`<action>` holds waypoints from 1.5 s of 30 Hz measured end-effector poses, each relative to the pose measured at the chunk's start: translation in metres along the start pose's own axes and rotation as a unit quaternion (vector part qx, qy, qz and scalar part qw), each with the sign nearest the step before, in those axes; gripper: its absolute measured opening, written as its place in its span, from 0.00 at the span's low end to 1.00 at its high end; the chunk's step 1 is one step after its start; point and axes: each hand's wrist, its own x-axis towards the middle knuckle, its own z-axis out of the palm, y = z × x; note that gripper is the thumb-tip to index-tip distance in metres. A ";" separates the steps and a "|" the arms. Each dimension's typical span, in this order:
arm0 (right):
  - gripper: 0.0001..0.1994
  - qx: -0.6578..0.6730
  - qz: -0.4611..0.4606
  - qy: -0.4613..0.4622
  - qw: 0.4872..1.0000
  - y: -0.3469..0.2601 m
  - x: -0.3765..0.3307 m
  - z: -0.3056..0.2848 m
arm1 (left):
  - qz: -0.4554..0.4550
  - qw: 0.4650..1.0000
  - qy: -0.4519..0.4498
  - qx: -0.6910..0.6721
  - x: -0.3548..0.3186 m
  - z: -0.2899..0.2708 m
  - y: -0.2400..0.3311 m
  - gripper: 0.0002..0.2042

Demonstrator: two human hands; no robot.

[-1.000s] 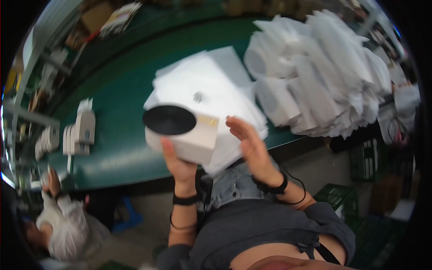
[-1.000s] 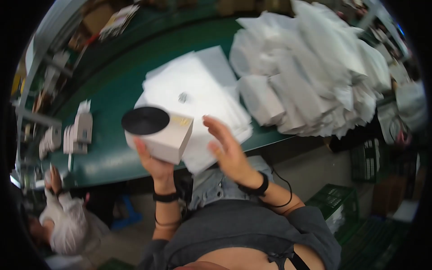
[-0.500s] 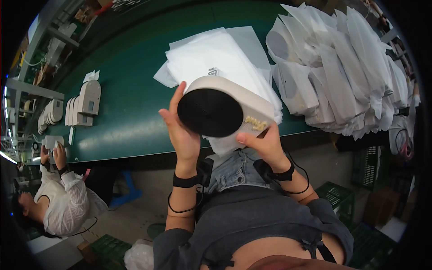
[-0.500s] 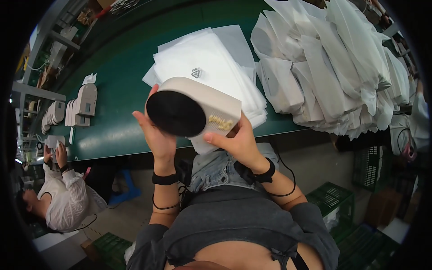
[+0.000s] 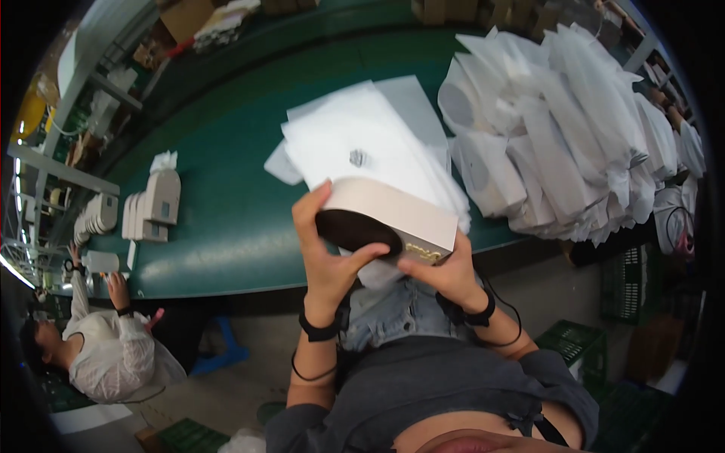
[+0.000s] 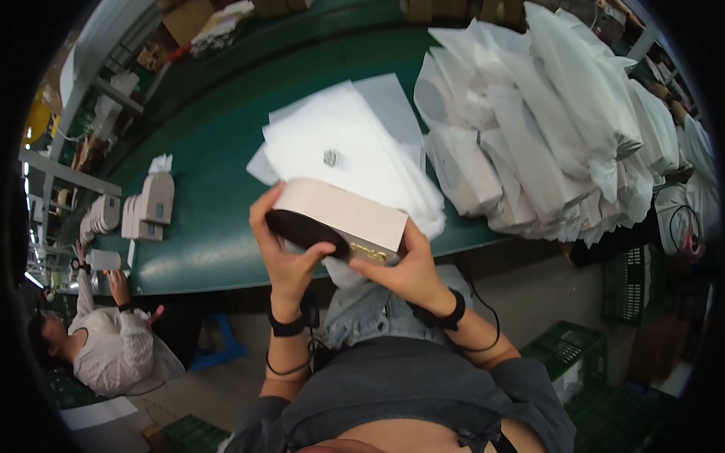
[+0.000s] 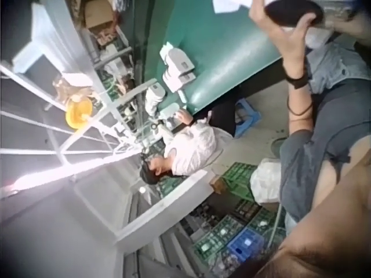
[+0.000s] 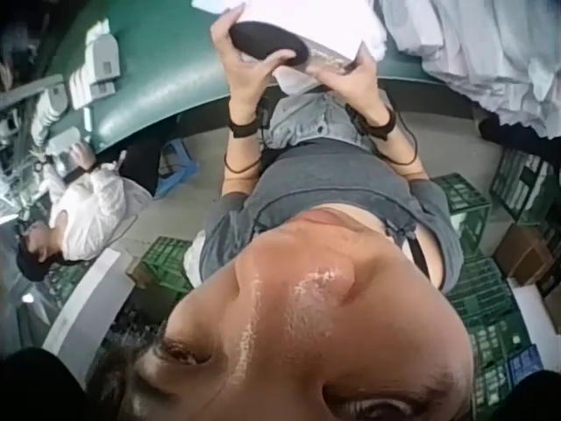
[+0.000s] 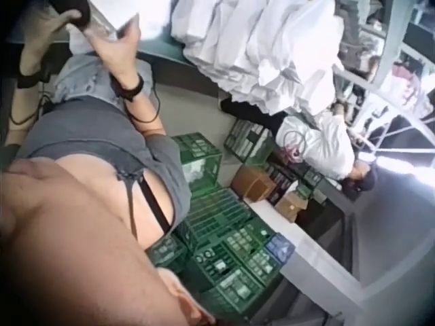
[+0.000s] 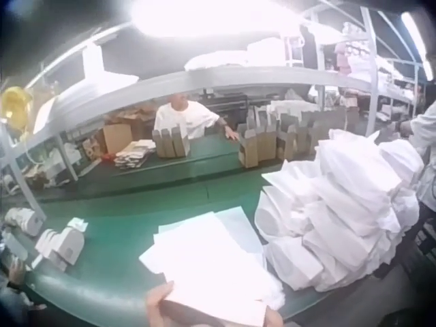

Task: The person picks up a speaker, turns it over to inspect it, and slides it into a plastic bag. They then place the bagged speaker onto a stack and repeat the process with another speaker.

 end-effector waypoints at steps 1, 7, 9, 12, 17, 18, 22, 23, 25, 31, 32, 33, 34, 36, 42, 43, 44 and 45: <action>0.30 0.044 0.046 -0.022 0.998 -0.003 -0.001 -0.004 | 0.024 1.000 0.000 -0.009 0.004 -0.001 0.001 0.33; 0.31 0.104 0.118 -0.043 0.987 0.006 -0.005 -0.003 | -0.066 0.995 -0.060 -0.036 0.003 -0.022 -0.005 0.21; 0.29 0.135 0.127 -0.032 0.982 0.004 -0.005 0.001 | -0.095 0.993 -0.052 -0.044 0.002 -0.025 -0.008 0.21; 0.29 0.136 0.161 -0.053 0.976 0.002 -0.005 -0.004 | -0.130 0.982 -0.050 -0.127 -0.003 -0.019 -0.006 0.23; 0.29 0.185 0.163 -0.060 0.967 0.004 -0.005 -0.005 | -0.153 0.964 -0.091 -0.198 -0.012 -0.010 0.011 0.27; 0.29 0.181 0.153 -0.042 0.971 0.002 -0.006 -0.007 | -0.146 0.961 -0.106 -0.210 -0.014 -0.010 0.011 0.27; 0.29 0.146 0.123 -0.065 0.979 -0.004 -0.010 -0.011 | -0.219 0.933 -0.052 -0.280 -0.016 -0.007 0.008 0.26; 0.29 0.217 0.154 -0.063 0.962 -0.003 -0.010 -0.012 | -0.264 0.902 -0.018 -0.340 -0.015 -0.008 0.006 0.25; 0.29 0.357 0.210 -0.061 0.908 -0.002 -0.012 -0.014 | -0.309 0.863 0.012 -0.399 -0.014 -0.013 -0.002 0.24; 0.29 0.124 0.094 0.007 0.988 -0.034 -0.017 -0.023 | -0.295 0.933 -0.199 -0.056 -0.009 -0.013 -0.013 0.22; 0.29 0.132 0.084 0.009 0.988 -0.035 -0.018 -0.026 | -0.287 0.916 -0.279 0.028 -0.007 -0.010 -0.009 0.21; 0.28 0.139 0.075 0.011 0.987 -0.036 -0.019 -0.028 | -0.286 0.916 -0.280 0.029 -0.013 -0.006 -0.017 0.21; 0.28 0.140 0.074 0.011 0.987 -0.034 -0.019 -0.030 | -0.210 0.926 -0.308 0.062 -0.023 0.001 -0.037 0.21; 0.28 0.285 0.118 0.010 0.951 -0.025 -0.019 -0.037 | -0.057 0.924 -0.357 0.125 -0.028 0.017 -0.042 0.22; 0.27 0.269 0.110 -0.006 0.957 -0.022 -0.029 -0.062 | -0.039 0.882 -0.380 0.275 -0.032 0.021 -0.032 0.24; 0.27 0.265 0.100 -0.016 0.959 -0.023 -0.032 -0.066 | -0.057 0.890 -0.371 0.259 -0.031 0.021 -0.030 0.25; 0.27 0.261 0.089 -0.025 0.961 -0.024 -0.035 -0.069 | -0.074 0.897 -0.361 0.243 -0.031 0.021 -0.028 0.25; 0.27 0.256 0.075 -0.037 0.963 -0.025 -0.033 -0.071 | -0.073 0.899 -0.357 0.243 -0.031 0.020 -0.029 0.25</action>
